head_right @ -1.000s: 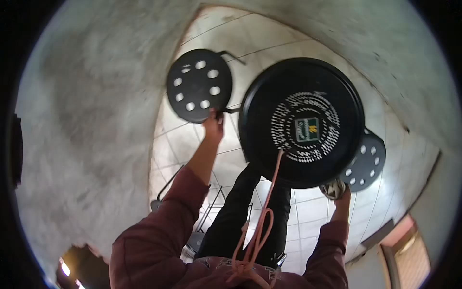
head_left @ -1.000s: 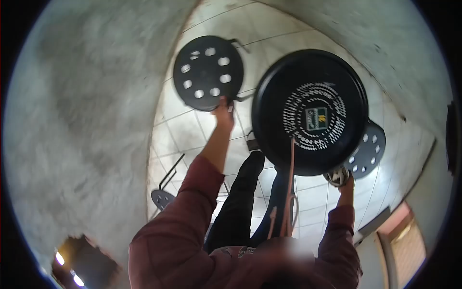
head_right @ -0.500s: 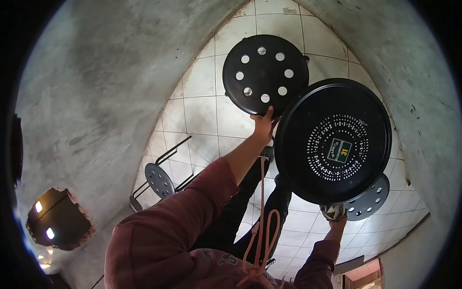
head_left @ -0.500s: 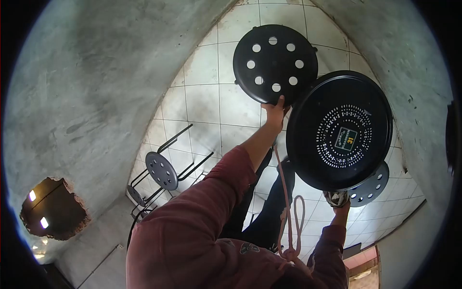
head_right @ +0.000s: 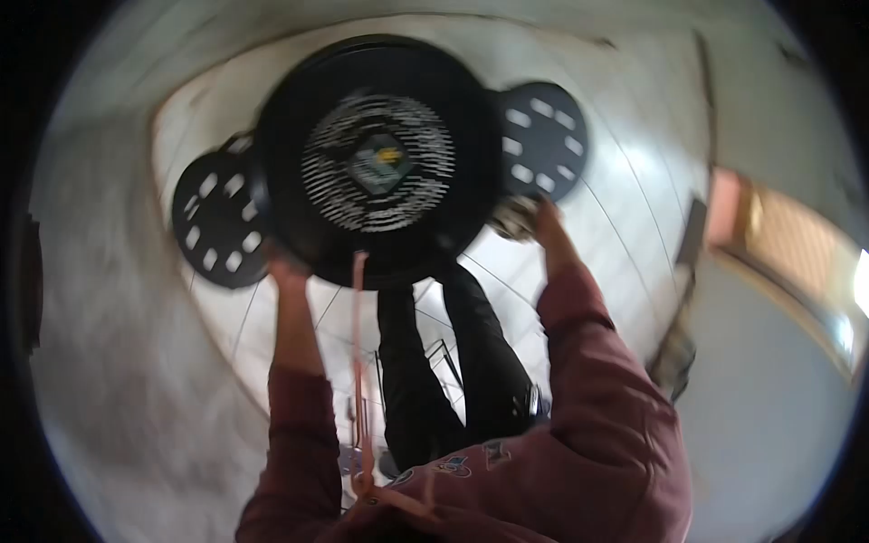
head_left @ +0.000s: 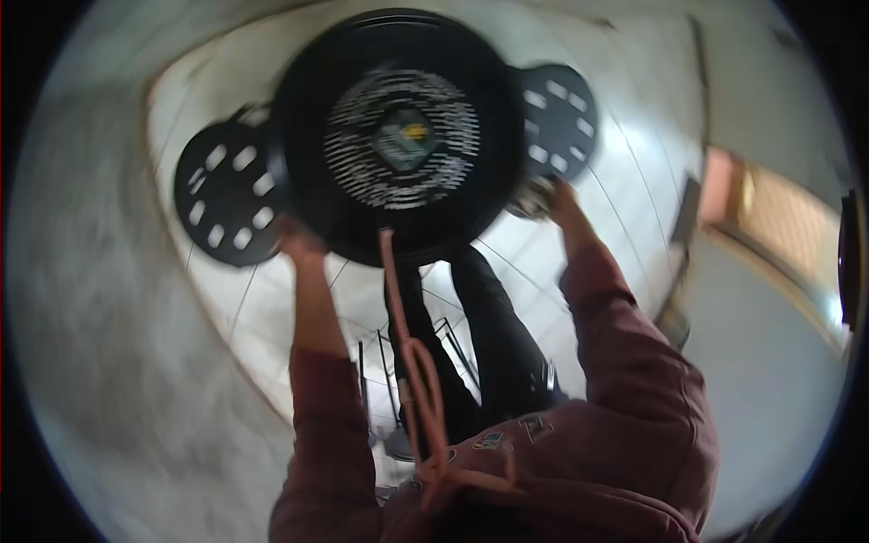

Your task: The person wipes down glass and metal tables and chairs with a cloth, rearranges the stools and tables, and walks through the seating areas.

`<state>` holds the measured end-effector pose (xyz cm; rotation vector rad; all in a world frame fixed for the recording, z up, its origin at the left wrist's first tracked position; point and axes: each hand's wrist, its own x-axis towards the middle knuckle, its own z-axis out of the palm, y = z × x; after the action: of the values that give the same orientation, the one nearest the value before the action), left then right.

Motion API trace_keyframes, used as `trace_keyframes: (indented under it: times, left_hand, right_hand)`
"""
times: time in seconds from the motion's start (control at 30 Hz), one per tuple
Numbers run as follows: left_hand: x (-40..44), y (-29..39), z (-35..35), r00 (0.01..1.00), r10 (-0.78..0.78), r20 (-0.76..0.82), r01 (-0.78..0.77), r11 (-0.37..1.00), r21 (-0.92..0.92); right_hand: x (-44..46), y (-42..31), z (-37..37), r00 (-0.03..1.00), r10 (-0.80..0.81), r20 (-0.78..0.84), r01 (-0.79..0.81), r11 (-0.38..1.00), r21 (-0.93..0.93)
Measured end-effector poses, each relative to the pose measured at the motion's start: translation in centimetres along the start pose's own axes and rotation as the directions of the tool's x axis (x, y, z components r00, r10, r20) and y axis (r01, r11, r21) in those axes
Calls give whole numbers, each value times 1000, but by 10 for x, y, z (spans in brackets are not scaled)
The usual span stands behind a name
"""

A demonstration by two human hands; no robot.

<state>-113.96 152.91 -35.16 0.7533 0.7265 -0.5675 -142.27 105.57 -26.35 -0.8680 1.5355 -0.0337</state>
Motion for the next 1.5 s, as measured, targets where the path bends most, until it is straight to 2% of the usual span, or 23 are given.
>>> trace_keyframes:
  times: [0.03,0.07,0.1,0.13,0.17,0.33,0.4,0.47,0.5,0.53,0.57,0.63,0.7,0.87,1.17,1.2,1.27,1.3,1.37,1.4,1.43,1.47,1.5]
  left_hand:
    - [-29,14,41,939,-187,288,240,957,-162]
    - [-18,14,24,757,-229,612,427,882,-198]
    - [-25,14,42,804,-291,518,407,905,-123]
    - [-37,11,65,936,-264,232,285,956,-63]
    - [-45,8,80,987,-144,-67,148,988,49]
    - [-60,3,106,996,-92,14,90,993,80]
    - [-54,-4,91,996,-81,38,78,994,70]
    - [-45,0,60,927,-136,350,96,987,128]
    - [-50,1,65,967,-142,211,111,982,155]
    - [-60,-3,74,989,-135,60,123,977,175]
    - [-60,-4,73,981,-137,137,117,982,150]
    - [-71,-2,91,984,-119,-136,138,980,140]
    - [-66,-1,86,992,-103,68,91,983,162]
    - [-72,5,101,993,-97,-71,106,985,133]
    - [-83,15,107,981,-181,-63,185,980,75]
    - [-85,15,107,985,-158,-67,164,982,99]
    - [-96,20,98,972,-203,-123,207,978,22]
    - [-112,25,96,960,-212,-185,228,972,66]
    - [-147,39,78,927,-239,-288,291,944,154]
    - [-160,44,49,905,-255,-342,332,924,188]
    - [-169,50,9,911,-292,-290,371,888,271]
    - [-216,61,35,911,-177,-372,332,850,409]
    - [-239,74,20,920,-189,-343,362,747,558]
  right_hand:
    - [19,11,-9,987,118,-112,-100,982,159]
    - [10,10,-3,929,-272,-250,103,840,-532]
    - [18,15,5,920,-170,-353,169,985,-35]
    - [4,5,16,842,-178,-509,92,978,-189]
    - [10,10,17,843,-179,-507,135,983,-122]
    - [-6,3,23,854,-181,-488,105,978,-178]
    - [7,18,21,832,-280,-479,185,954,-236]
    - [3,21,24,842,-277,-463,170,951,-260]
    - [11,32,20,846,-336,-413,244,935,-259]
    - [10,33,24,838,-327,-436,169,917,-362]
    - [24,49,22,873,-281,-397,233,958,-165]
    - [7,38,31,901,-246,-358,211,968,-134]
    - [-11,21,46,883,-262,-389,213,963,-165]
    - [-21,10,67,941,-174,-290,180,984,-6]
    - [-21,8,67,947,-186,-263,193,981,2]
    - [-11,13,57,956,-210,-206,197,977,-82]
    - [-25,11,53,927,-107,-358,47,984,-174]
    - [-36,12,50,894,-149,-422,43,967,-250]
    - [-95,-4,34,965,-108,-238,65,981,-183]
    - [-127,-15,21,993,-59,-100,26,953,-302]
    - [-164,-27,8,974,-224,29,195,768,-610]
    - [-185,-25,-8,971,-238,-6,194,809,-555]
    - [-213,-23,-22,950,-313,4,257,773,-580]
